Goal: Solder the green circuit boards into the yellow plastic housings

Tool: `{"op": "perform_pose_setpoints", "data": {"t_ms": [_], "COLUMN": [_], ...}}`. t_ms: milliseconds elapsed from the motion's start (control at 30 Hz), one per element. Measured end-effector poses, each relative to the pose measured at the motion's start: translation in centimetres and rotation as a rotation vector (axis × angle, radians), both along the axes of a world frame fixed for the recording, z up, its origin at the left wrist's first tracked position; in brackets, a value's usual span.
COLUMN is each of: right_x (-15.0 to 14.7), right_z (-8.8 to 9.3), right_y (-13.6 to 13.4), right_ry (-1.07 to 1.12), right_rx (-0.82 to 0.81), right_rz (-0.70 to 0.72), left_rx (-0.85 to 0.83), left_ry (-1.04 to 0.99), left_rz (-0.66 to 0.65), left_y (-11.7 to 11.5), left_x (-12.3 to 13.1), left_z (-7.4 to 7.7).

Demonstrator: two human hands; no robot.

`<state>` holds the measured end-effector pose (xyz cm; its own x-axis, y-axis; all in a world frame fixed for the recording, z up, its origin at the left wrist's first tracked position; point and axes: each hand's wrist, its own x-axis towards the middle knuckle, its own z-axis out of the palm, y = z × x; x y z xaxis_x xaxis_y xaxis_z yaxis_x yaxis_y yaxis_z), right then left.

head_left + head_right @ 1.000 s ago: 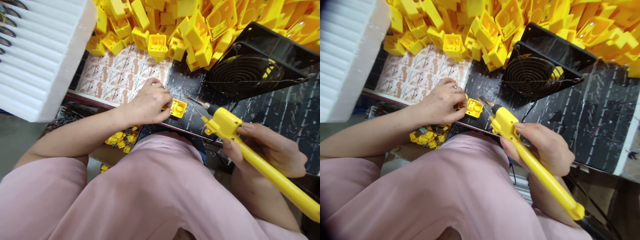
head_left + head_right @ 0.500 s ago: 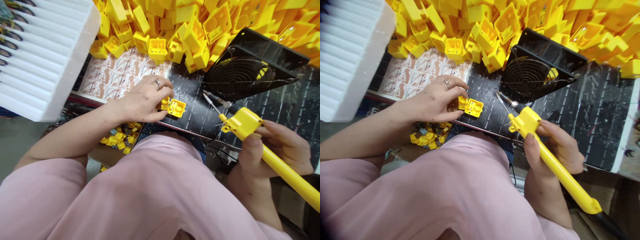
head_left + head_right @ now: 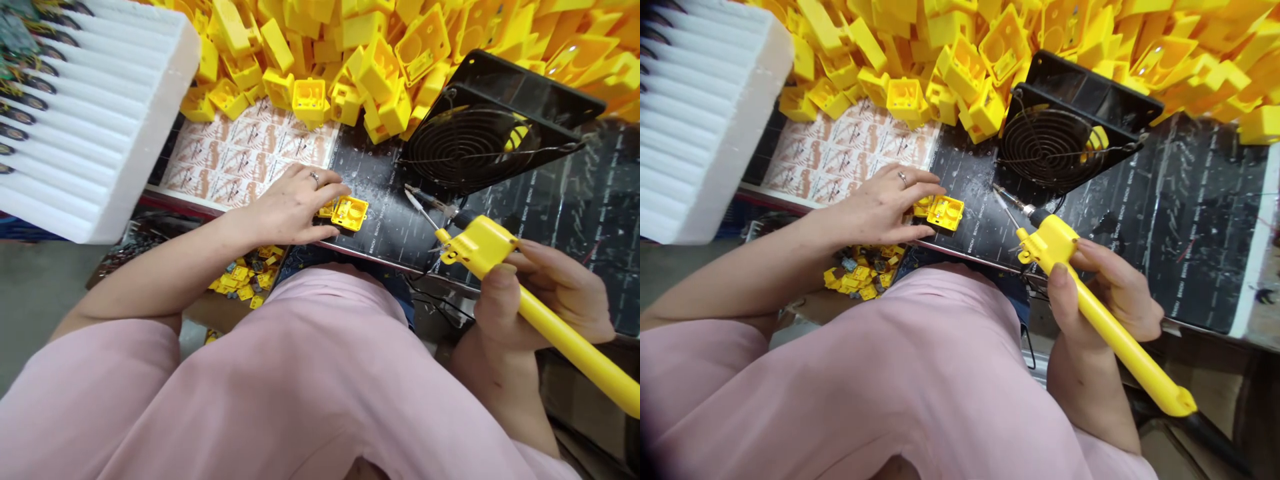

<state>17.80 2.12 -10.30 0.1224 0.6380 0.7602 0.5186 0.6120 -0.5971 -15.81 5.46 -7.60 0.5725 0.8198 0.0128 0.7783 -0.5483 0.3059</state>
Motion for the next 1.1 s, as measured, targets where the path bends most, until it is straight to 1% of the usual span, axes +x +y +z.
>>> {"op": "perform_pose_setpoints", "data": {"t_ms": [100, 300, 400, 533, 667, 733, 767, 833, 900, 933, 1000, 1067, 1100], "right_x": [-0.2, -0.5, -0.4, -0.3, 0.0, 0.4, 0.6, 0.9, 1.0, 0.9, 0.8, 0.5, 0.4], "right_z": [-0.1, -0.1, -0.3, -0.6, -0.7, -0.7, -0.7, -0.7, -0.7, -0.7, -0.7, -0.9, -1.0], "right_y": [0.1, 0.1, 0.1, 0.2, 0.1, 0.1, 0.2, 0.3, 0.5, 0.6, 0.8, 1.0, 1.1], "right_ry": [-0.018, 0.002, -0.006, 0.005, 0.023, 0.017, 0.014, 0.011, 0.015, 0.011, 0.006, 0.006, 0.006], "right_rx": [-0.009, 0.017, 0.032, 0.013, -0.001, -0.009, -0.012, -0.020, -0.011, -0.003, 0.006, -0.006, -0.017], "right_rz": [0.001, 0.025, 0.029, 0.020, 0.007, -0.016, -0.036, -0.068, -0.073, -0.065, -0.042, -0.018, -0.002], "left_rx": [0.071, 0.070, 0.085, 0.130, 0.178, 0.245, 0.285, 0.332, 0.311, 0.288, 0.246, 0.161, 0.083], "left_ry": [-0.080, -0.033, -0.038, -0.034, -0.058, -0.082, -0.072, 0.026, 0.177, 0.238, 0.314, 0.334, 0.322], "left_rz": [0.030, 0.068, 0.085, 0.077, 0.072, 0.036, -0.002, -0.109, -0.194, -0.210, -0.191, -0.131, -0.116], "left_y": [-0.1, 0.1, 0.2, 0.0, -0.2, -0.1, 0.0, 0.4, 0.6, 0.5, -0.4, -2.0, -2.9], "left_x": [0.1, 0.7, 0.9, 1.0, 0.6, 0.7, 0.9, 1.4, 1.6, 1.4, -0.2, -2.9, -4.5], "left_z": [-0.2, -0.2, -0.5, -1.0, -0.9, -0.7, -0.7, -0.9, -1.0, -0.9, -0.2, 1.5, 2.6]}}
